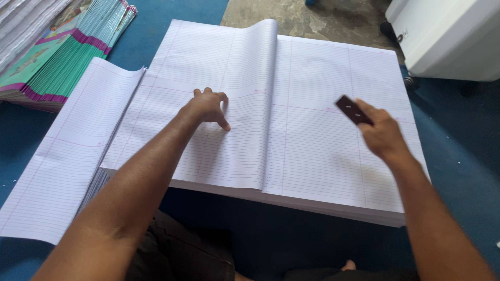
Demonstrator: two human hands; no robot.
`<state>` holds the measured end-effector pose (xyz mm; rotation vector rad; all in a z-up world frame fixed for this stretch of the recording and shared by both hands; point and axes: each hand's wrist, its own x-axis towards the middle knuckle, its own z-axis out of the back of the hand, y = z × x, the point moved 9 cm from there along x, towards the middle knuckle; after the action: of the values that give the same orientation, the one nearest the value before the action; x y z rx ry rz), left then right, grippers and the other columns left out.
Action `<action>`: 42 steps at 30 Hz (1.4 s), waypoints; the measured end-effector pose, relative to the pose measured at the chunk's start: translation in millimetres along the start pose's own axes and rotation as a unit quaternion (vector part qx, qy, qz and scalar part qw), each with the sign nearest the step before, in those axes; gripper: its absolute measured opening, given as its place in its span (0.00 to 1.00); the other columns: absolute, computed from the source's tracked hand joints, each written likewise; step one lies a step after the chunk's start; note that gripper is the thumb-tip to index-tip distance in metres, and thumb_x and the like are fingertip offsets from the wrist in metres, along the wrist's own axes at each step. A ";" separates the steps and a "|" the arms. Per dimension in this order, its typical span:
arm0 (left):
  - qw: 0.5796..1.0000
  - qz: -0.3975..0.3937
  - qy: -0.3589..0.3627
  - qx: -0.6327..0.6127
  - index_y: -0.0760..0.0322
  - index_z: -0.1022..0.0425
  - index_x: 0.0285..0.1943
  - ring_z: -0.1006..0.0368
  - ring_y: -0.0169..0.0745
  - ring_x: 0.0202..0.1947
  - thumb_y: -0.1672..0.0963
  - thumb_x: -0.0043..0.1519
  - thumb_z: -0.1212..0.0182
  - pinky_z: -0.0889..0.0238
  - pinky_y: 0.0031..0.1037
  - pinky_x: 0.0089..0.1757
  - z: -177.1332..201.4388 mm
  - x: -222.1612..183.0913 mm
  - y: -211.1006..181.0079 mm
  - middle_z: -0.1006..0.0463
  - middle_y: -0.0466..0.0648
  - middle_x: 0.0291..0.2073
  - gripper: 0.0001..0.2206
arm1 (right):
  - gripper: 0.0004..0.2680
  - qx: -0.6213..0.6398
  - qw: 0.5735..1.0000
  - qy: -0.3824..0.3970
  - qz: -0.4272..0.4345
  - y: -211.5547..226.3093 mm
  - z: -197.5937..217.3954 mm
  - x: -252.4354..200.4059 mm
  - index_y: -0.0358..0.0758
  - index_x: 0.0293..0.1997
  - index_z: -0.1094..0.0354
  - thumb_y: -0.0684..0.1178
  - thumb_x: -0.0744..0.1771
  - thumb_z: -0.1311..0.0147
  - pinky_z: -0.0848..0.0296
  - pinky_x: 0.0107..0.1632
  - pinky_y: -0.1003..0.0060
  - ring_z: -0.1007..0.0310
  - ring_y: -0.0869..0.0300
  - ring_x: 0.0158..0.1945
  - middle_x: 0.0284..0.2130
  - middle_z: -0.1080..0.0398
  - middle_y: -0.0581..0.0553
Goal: The person folds large lined paper sheets in half using a small wooden block to press the crease. They then flip the folded stack to the left side of the table and repeat the process with the next sheet.
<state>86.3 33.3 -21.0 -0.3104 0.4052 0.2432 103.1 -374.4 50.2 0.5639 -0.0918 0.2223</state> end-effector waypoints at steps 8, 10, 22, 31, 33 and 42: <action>1.000 -0.007 -0.005 -0.006 0.48 0.37 0.73 0.57 0.64 0.74 0.49 0.42 0.19 0.36 0.61 0.58 1.1 -2.7 -1.1 0.42 0.57 0.70 0.46 | 0.23 0.013 0.990 0.137 0.032 109.7 -81.2 -1.6 0.61 0.71 0.41 0.40 0.67 0.56 0.29 0.56 0.57 0.29 0.54 0.49 0.43 0.31 0.40; 1.000 -0.007 -0.006 -0.005 0.48 0.38 0.73 0.57 0.63 0.74 0.49 0.42 0.18 0.36 0.61 0.58 2.5 -4.7 -1.8 0.42 0.57 0.70 0.46 | 0.23 -0.005 0.986 0.158 0.044 131.0 -93.4 -4.3 0.61 0.71 0.41 0.41 0.67 0.55 0.27 0.54 0.58 0.28 0.55 0.46 0.42 0.31 0.41; 1.000 0.004 0.010 -0.003 0.37 0.42 0.75 0.59 0.63 0.75 0.50 0.43 0.20 0.40 0.64 0.59 3.8 -9.4 -6.0 0.48 0.56 0.73 0.47 | 0.17 -0.123 0.959 0.244 0.072 151.7 -140.2 -27.9 0.65 0.65 0.36 0.52 0.68 0.46 0.25 0.50 0.63 0.28 0.61 0.41 0.40 0.30 0.46; 0.999 -0.008 0.034 0.006 0.39 0.43 0.76 0.62 0.69 0.74 0.51 0.43 0.19 0.38 0.63 0.58 3.4 -2.9 -8.5 0.52 0.60 0.74 0.48 | 0.18 -0.063 0.986 0.139 0.059 128.4 -141.8 10.3 0.61 0.64 0.33 0.50 0.66 0.43 0.24 0.46 0.66 0.34 0.61 0.35 0.38 0.33 0.47; 0.999 0.000 0.034 0.003 0.38 0.42 0.76 0.59 0.66 0.75 0.51 0.43 0.19 0.34 0.62 0.57 3.6 -4.0 -8.2 0.50 0.59 0.74 0.48 | 0.18 -0.048 0.991 0.120 0.047 122.2 -142.1 28.7 0.61 0.64 0.33 0.48 0.66 0.42 0.24 0.47 0.64 0.35 0.61 0.36 0.38 0.33 0.47; 0.999 0.007 0.040 0.001 0.37 0.44 0.76 0.60 0.64 0.74 0.50 0.43 0.18 0.38 0.66 0.57 7.3 -5.6 -9.3 0.53 0.56 0.75 0.49 | 0.17 -0.073 0.996 0.050 0.033 102.3 -149.4 113.5 0.63 0.62 0.30 0.50 0.66 0.40 0.37 0.60 0.53 0.29 0.57 0.45 0.41 0.30 0.46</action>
<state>86.6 26.3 -10.0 -0.3151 0.4866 0.2448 193.3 -188.9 -5.8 0.4042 -0.0289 0.3045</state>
